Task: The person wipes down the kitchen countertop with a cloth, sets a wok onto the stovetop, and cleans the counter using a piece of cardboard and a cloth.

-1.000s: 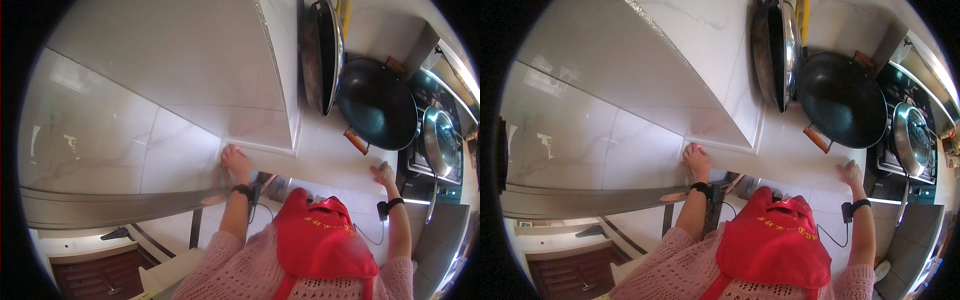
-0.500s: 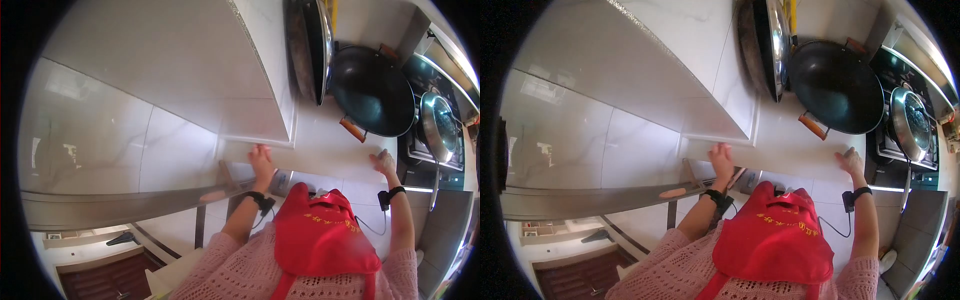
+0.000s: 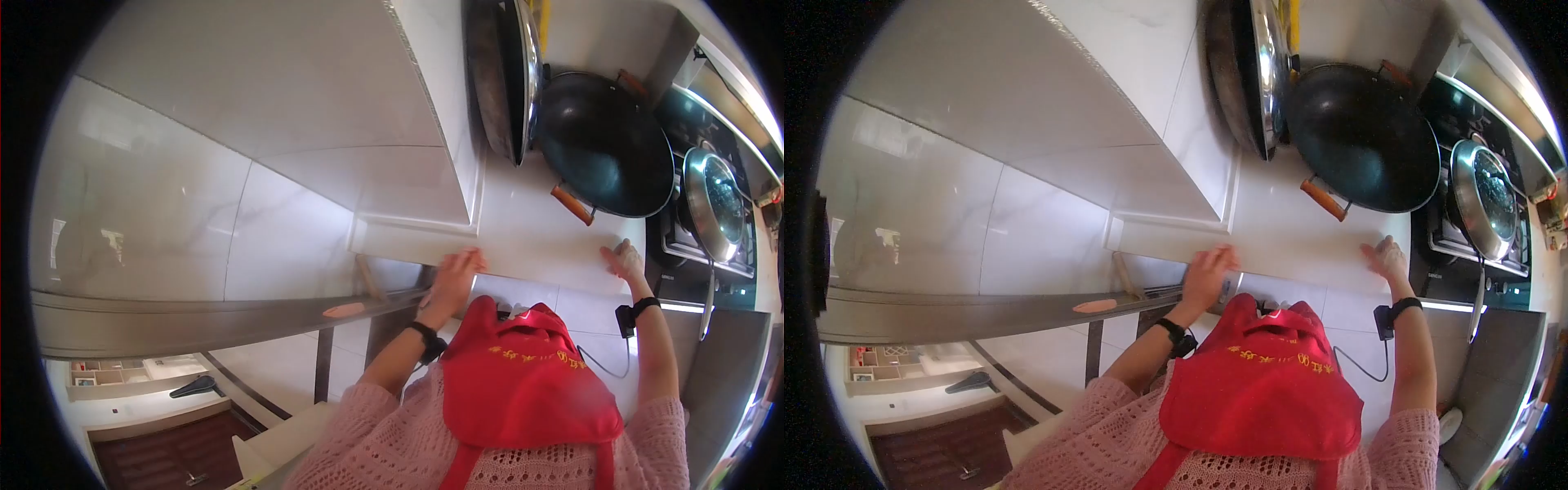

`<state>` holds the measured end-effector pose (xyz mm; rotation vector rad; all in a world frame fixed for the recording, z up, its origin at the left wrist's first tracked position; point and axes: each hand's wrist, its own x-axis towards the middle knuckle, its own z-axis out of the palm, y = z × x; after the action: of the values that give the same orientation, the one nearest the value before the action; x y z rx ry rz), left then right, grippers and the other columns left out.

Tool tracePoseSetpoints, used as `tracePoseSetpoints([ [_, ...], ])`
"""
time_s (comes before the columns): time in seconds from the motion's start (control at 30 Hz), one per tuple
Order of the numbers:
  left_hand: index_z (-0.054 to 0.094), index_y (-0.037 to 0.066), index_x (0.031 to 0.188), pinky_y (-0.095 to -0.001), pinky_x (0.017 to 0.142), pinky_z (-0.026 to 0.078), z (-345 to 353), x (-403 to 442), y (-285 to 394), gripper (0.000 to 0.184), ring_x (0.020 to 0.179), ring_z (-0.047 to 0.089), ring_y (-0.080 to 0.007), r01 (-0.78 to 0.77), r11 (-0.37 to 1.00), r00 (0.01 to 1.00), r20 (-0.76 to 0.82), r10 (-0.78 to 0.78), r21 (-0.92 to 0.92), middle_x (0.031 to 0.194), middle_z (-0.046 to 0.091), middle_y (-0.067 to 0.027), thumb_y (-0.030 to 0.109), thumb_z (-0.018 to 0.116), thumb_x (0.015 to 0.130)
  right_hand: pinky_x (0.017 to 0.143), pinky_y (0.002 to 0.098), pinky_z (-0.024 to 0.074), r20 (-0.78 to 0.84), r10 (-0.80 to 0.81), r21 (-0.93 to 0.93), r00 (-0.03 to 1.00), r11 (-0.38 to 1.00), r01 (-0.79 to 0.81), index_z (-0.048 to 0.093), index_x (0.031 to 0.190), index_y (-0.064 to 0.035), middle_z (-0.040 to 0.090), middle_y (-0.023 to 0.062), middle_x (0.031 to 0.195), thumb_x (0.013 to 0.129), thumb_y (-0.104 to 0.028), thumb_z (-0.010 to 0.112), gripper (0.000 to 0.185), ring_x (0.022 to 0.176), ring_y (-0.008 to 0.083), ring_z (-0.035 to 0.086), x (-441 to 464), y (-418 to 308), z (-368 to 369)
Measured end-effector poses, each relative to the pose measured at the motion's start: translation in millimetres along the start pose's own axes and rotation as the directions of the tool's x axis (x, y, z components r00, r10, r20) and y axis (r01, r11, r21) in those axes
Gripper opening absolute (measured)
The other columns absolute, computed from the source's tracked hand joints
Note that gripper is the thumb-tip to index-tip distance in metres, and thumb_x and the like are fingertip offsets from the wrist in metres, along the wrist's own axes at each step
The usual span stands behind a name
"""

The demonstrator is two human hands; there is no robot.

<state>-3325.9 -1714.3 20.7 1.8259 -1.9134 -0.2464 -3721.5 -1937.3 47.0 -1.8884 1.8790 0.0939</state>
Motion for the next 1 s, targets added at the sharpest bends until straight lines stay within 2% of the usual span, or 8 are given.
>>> tracePoseSetpoints([
  [0.17,0.061,0.004,0.125,-0.0399,0.096,0.041,-43,-31,-50,0.037,0.107,0.056,-0.0271,0.313,0.949,0.898,-0.335,-0.285,0.031,0.115,0.061,-0.0078,0.010,0.058,0.089,0.080,0.0396,0.0528,0.048,0.036,-0.028,0.998,0.999,-0.035,0.059,0.107,0.0010,0.070,0.0186,0.091,0.078,-0.058,0.067,0.066,0.081,0.0301,0.070,2,-1,-4],
  [0.23,0.062,0.004,0.122,-0.0399,0.095,0.043,-42,-30,-58,0.035,0.105,0.056,-0.0274,0.442,0.896,0.827,-0.401,-0.394,0.031,0.113,0.061,-0.0077,0.010,0.060,0.088,0.069,0.0360,0.0528,0.024,0.025,-0.026,0.999,0.999,-0.024,0.057,0.097,-0.0014,0.068,0.0138,0.075,0.079,-0.059,0.066,0.061,0.065,0.0250,0.068,2,-1,-4],
  [0.37,0.068,0.005,0.115,-0.0419,0.094,0.042,-30,-9,-12,0.032,0.106,0.056,-0.0314,0.307,0.946,0.923,-0.209,-0.323,-0.102,0.114,0.061,-0.0103,0.009,0.058,0.085,0.062,0.0333,0.0524,-0.044,-0.027,-0.042,0.999,0.999,0.026,0.056,0.092,-0.0031,0.067,0.0104,0.067,0.079,-0.060,0.066,0.059,0.056,0.0211,0.066,8,8,5],
  [0.43,0.068,0.005,0.105,-0.0413,0.093,0.044,-9,0,5,0.028,0.105,0.058,-0.0297,0.111,0.967,0.987,-0.084,-0.134,-0.231,0.113,0.064,-0.0090,0.002,0.059,0.080,0.061,0.0329,0.0523,-0.003,0.014,-0.011,1.000,1.000,-0.014,0.056,0.092,-0.0032,0.067,0.0098,0.066,0.079,-0.059,0.066,0.058,0.056,0.0206,0.066,0,-1,-2],
  [0.57,0.066,0.004,0.088,-0.0417,0.087,0.048,-3,8,15,0.011,0.097,0.063,-0.0299,0.204,0.925,0.951,-0.159,-0.265,-0.320,0.100,0.069,-0.0101,0.003,0.063,0.077,0.062,0.0329,0.0527,-0.046,-0.011,-0.018,0.999,1.000,0.011,0.056,0.093,-0.0033,0.067,0.0093,0.065,0.080,-0.059,0.066,0.058,0.055,0.0206,0.066,9,13,8],
  [0.67,0.059,0.002,0.078,-0.0419,0.076,0.052,-29,2,-19,0.004,0.082,0.064,-0.0314,0.330,0.838,0.856,-0.237,-0.460,-0.433,0.088,0.068,-0.0141,0.004,0.062,0.080,0.080,0.0398,0.0531,0.047,0.042,0.002,0.998,0.999,-0.042,0.058,0.106,0.0015,0.069,0.0178,0.094,0.078,-0.060,0.066,0.068,0.083,0.0310,0.070,-2,0,-6],
  [0.8,0.054,0.002,0.075,-0.0435,0.067,0.052,-27,-11,-75,0.009,0.076,0.062,-0.0347,0.506,0.815,0.792,-0.224,-0.569,-0.282,0.084,0.064,-0.0170,0.003,0.061,0.080,0.079,0.0398,0.0533,0.087,0.070,0.004,0.994,0.997,-0.071,0.058,0.106,0.0020,0.069,0.0192,0.094,0.078,-0.059,0.065,0.067,0.082,0.0313,0.070,-7,-11,-15],
  [1.0,0.054,0.002,0.076,-0.0446,0.065,0.050,4,22,-2,0.013,0.074,0.060,-0.0362,0.224,0.964,0.932,-0.258,-0.254,-0.140,0.083,0.065,-0.0161,0.006,0.067,0.076,0.062,0.0344,0.0529,-0.064,-0.010,-0.023,0.998,1.000,0.009,0.056,0.092,-0.0032,0.067,0.0102,0.067,0.080,-0.059,0.065,0.058,0.056,0.0225,0.066,6,10,10],
])
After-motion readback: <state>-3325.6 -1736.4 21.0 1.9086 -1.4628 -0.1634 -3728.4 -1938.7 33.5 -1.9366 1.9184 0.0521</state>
